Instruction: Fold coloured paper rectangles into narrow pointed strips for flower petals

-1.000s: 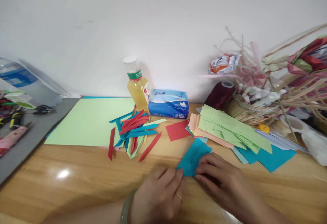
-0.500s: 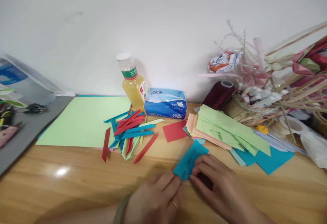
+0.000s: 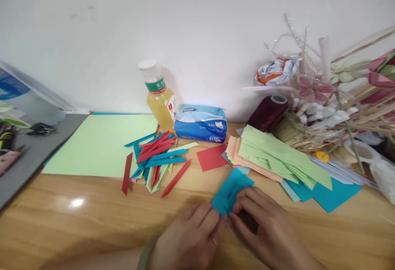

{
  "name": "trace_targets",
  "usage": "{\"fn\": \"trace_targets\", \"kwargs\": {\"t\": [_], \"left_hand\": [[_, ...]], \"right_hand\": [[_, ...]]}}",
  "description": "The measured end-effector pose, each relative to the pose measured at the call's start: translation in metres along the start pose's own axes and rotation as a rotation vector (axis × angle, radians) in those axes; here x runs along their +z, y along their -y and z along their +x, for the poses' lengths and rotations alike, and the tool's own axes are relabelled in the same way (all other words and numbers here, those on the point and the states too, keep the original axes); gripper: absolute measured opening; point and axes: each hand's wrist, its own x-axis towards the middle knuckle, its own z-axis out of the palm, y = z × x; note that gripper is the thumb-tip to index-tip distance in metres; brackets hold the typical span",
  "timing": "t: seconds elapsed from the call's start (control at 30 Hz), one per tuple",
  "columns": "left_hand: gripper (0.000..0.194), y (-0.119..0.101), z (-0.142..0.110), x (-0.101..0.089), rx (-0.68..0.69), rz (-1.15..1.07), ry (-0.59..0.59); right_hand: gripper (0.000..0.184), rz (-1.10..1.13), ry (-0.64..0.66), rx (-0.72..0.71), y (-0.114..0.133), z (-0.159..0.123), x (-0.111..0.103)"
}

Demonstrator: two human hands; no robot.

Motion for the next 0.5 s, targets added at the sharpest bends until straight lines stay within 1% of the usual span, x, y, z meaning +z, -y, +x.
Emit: {"fn": "trace_targets", "kwargs": {"t": [0.13, 0.23, 0.27, 0.37, 0.5], "left_hand": [[0.021, 0.0011, 0.0013, -0.0011, -0.008, -0.025, 0.054], [0.019, 0.0014, 0.0025, -0.0033, -0.024, -0.053, 0.08], [0.017, 0.0013, 0.0028, -0.0038, -0.034, -0.061, 0.074], [0.01, 0.0008, 0.0031, -0.0038, -0.058, -0.08, 0.017], [0.011, 0.0007, 0.0036, -0.003, -0.068, -0.072, -0.057]], "right_hand": [[0.012, -0.016, 0.0, -0.004, -0.0006, -0.0007, -0.0003], [0.006, -0.021, 0.01, 0.002, -0.0019, -0.0008, -0.0002], [0.004, -0.019, 0.012, 0.005, -0.0025, -0.0008, -0.0002], [0.009, -0.006, 0.026, 0.001, -0.0044, -0.0007, -0.0005], [0.016, 0.0, 0.053, -0.064, -0.0091, -0.0022, -0.0031]]}}
